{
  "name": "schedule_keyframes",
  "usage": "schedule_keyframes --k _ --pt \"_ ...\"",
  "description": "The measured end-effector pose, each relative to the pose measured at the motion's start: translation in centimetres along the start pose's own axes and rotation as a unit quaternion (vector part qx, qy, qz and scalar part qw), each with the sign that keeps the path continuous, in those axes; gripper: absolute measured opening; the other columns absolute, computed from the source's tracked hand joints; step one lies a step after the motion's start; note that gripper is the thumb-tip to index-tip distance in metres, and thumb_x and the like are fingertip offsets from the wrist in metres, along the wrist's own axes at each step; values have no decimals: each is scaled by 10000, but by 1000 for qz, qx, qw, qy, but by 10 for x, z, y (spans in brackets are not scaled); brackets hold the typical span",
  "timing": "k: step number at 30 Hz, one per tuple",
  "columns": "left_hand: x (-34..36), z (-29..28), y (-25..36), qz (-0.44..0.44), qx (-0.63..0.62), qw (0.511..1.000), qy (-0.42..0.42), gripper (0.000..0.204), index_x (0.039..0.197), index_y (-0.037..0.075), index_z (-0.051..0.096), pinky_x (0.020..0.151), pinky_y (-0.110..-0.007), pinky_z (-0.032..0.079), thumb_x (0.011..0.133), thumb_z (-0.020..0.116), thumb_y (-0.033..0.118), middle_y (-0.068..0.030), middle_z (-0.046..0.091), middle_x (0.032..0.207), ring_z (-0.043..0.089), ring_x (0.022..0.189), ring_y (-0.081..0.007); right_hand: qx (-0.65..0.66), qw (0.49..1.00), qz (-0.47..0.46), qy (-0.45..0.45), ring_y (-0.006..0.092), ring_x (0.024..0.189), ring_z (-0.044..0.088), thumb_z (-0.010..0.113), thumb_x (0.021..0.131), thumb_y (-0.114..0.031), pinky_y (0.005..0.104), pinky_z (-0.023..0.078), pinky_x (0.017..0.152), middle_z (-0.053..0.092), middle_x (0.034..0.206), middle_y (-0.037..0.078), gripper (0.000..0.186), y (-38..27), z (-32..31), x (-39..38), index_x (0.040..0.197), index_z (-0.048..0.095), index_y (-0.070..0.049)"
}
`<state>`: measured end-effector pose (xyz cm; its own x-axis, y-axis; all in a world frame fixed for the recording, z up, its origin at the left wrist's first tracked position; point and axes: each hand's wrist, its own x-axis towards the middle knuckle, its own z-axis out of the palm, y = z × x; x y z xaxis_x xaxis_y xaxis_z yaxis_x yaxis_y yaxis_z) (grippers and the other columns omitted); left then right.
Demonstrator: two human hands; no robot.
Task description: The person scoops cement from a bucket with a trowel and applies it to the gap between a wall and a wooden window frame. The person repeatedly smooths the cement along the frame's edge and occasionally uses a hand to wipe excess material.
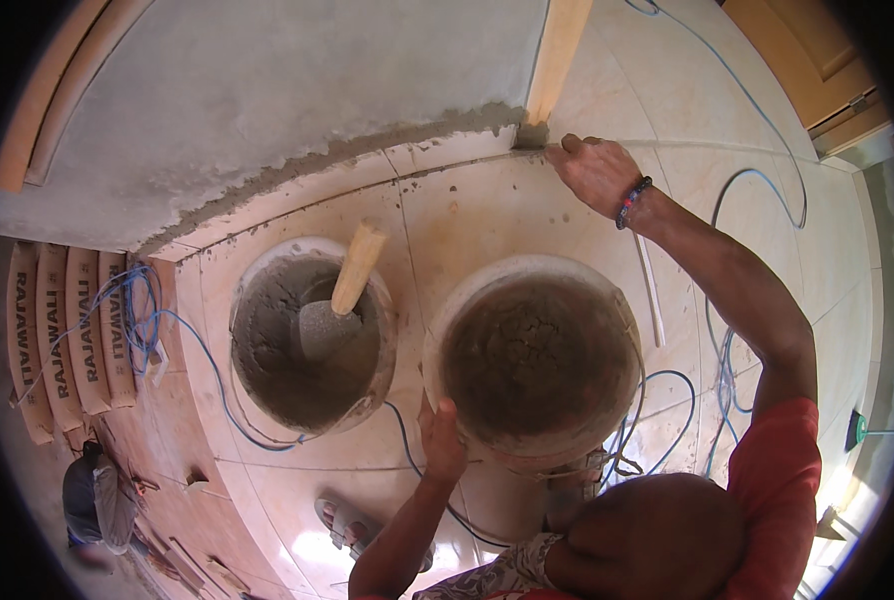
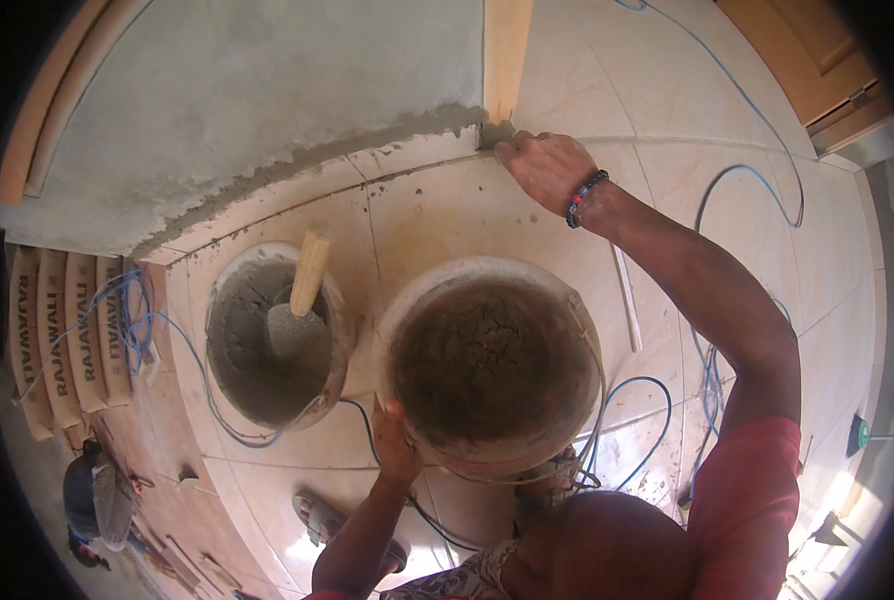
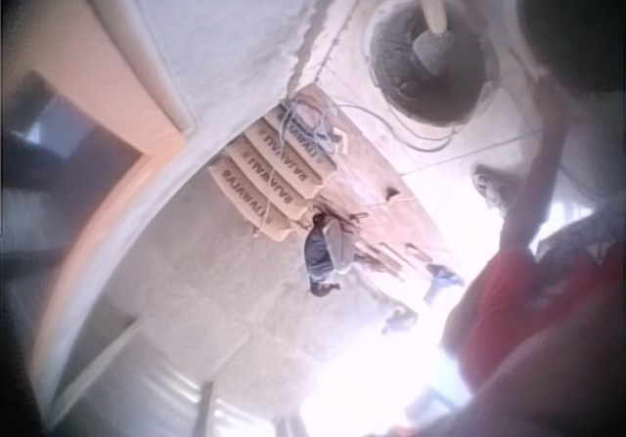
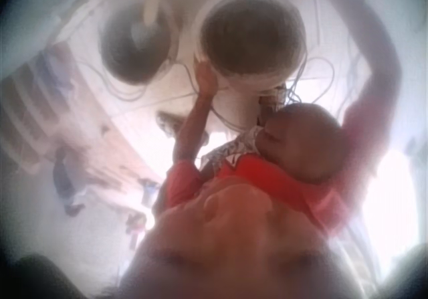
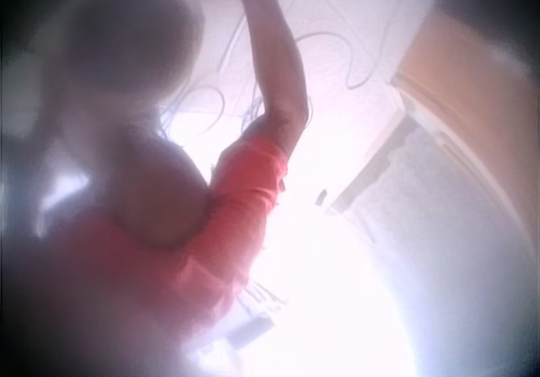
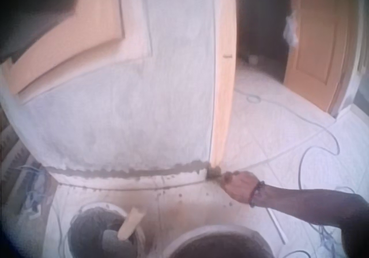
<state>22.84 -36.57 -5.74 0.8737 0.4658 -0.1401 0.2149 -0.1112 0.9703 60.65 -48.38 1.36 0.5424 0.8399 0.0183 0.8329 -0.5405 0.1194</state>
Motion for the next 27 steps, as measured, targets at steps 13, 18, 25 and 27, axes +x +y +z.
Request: schedule_keyframes --k 13,18,25,27 --pt "-7 -5 -18 111 238 965 14 443 1311 -67 463 1013 -424 384 1064 276 251 -243 520 1281 509 1172 -397 -37 995 6 91 286 772 660 608 859 -108 396 544 634 612 856 102 174 20 -39 -2 1028 631 -76" --pt "-3 -2 -7 70 136 988 25 455 1314 -73 462 1019 -415 380 1064 276 258 -239 515 1293 507 1180 -380 -12 996 9 86 315 790 661 548 833 -79 421 549 656 631 864 129 210 18 -47 -9 1032 617 -84" --pt "2 3 17 -38 -82 996 23 491 1326 -89 451 1032 -389 371 1064 284 291 -223 516 1309 507 1200 -331 19 989 0 145 280 754 651 647 838 -102 381 545 609 627 880 98 199 7 -64 -65 1033 619 -75" --pt "4 5 21 -35 -93 995 31 493 1330 -88 449 1036 -384 368 1062 290 295 -217 517 1310 504 1208 -322 67 980 -2 189 282 773 653 684 815 -65 368 549 622 636 913 109 246 -7 -82 -86 1056 628 -65"
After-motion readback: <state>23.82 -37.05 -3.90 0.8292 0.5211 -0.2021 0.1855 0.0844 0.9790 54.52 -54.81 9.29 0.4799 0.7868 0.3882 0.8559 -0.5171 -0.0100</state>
